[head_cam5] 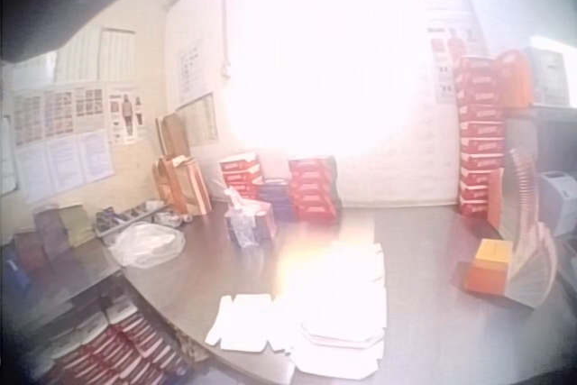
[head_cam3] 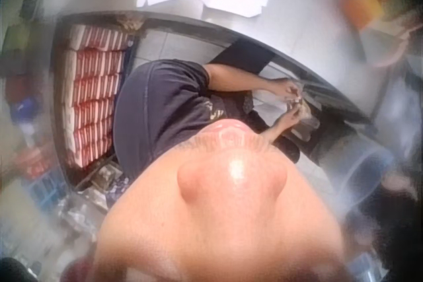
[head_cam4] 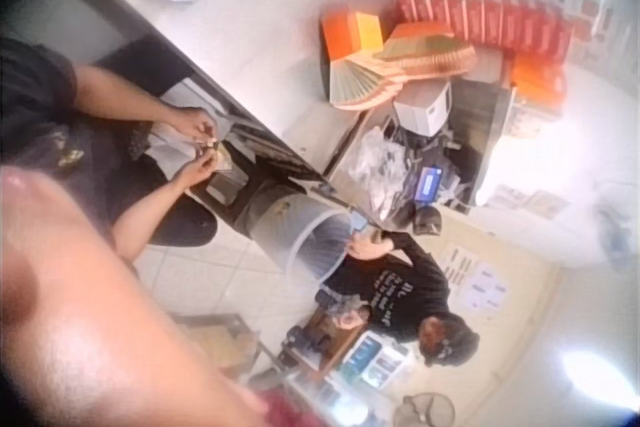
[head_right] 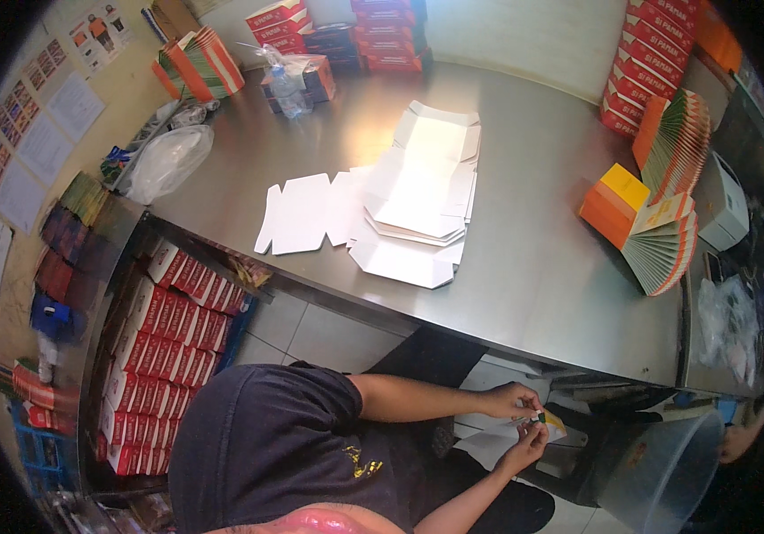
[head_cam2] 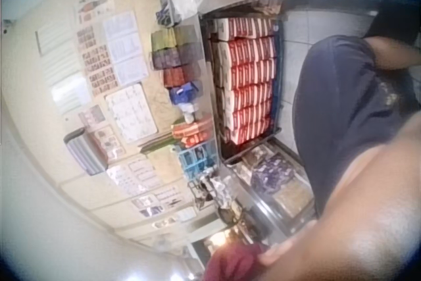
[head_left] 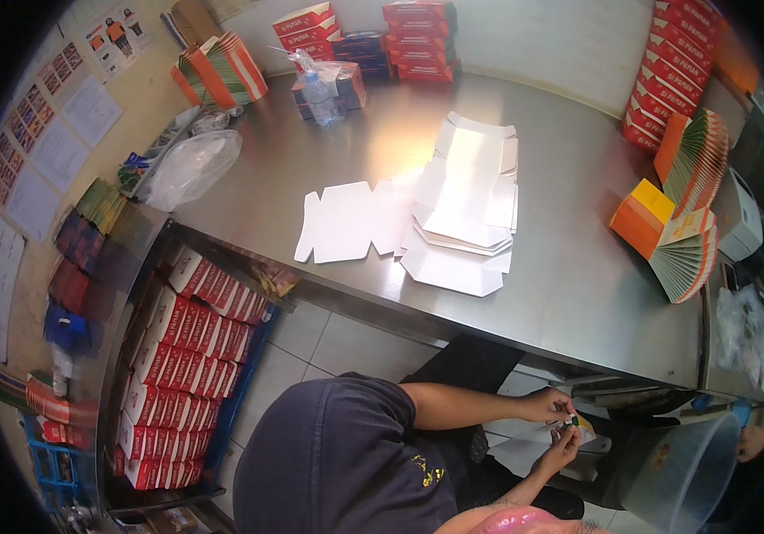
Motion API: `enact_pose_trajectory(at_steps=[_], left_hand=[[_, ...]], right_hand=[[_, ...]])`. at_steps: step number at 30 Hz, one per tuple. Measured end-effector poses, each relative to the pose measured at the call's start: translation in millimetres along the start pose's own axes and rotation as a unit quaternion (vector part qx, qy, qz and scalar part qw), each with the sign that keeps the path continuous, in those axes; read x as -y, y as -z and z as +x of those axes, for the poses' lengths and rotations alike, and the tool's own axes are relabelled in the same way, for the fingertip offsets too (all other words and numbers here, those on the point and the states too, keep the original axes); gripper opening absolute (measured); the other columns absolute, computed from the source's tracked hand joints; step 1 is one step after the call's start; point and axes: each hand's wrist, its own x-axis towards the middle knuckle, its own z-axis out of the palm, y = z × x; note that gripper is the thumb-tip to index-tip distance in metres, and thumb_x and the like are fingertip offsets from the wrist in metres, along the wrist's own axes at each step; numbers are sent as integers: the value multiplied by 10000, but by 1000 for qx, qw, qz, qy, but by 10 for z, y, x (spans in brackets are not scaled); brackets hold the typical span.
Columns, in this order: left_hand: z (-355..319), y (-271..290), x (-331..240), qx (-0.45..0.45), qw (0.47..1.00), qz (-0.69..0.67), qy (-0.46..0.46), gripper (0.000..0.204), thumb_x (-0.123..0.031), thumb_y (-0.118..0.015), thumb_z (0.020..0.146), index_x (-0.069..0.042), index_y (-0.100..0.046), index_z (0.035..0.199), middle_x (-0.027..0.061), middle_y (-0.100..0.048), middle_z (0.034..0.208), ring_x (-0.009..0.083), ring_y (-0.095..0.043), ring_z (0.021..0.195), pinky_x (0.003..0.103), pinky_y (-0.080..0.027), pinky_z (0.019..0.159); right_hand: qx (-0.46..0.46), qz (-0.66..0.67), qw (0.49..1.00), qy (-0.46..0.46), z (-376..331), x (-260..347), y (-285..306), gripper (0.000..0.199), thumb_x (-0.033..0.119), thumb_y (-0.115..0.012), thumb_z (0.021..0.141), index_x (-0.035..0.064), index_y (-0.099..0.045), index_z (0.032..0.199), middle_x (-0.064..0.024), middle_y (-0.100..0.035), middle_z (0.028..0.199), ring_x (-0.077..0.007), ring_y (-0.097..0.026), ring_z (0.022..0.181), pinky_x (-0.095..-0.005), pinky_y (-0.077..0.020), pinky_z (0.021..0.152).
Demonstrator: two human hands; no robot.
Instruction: The person folds flat cardboard pieces into small rectangular boxes and stacks them on a metal table. They repeatedly pick up a flat piece, fold the sides, and place the finished box on a growing stack.
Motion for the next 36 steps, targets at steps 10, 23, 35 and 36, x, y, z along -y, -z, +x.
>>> enact_pose_trajectory(at_steps=[10,23,35,36], left_hand=[[-28,-61,74,-100,981,148,-78,403,-263,-855,797,-36,-564,958,75,-665,842,189,-650,748,351,-513,663],[-75,-93,-46,-34,971,214,-103,205,-56,-656,861,-55,-553,1038,83,-602,769,217,-632,711,373,-502,651],[57,108,1280,51,932,-95,346,666,-86,-772,797,-21,-484,1394,234,-660,1135,331,-688,990,456,-597,811],[48,115,1447,102,933,-101,330,718,-113,-815,782,-9,-470,1405,239,-658,1157,333,-687,1003,460,-601,805]], right_hand=[[9,-148,985,85,-118,100,-162,244,152,-617,1025,-72,-653,1115,-125,-694,1007,-188,-681,907,-314,-581,812],[-36,-194,977,85,-46,-152,-122,209,165,-629,1012,-39,-614,1053,-144,-674,1005,-186,-679,863,-304,-577,718],[4,-56,932,-359,-171,212,-357,736,539,-558,986,-70,-488,1394,-228,-615,1256,-336,-643,1116,-428,-534,910],[-2,-50,952,-302,-86,-10,-209,679,457,-548,989,-73,-474,1406,-228,-603,1278,-346,-630,1139,-434,-523,931]])
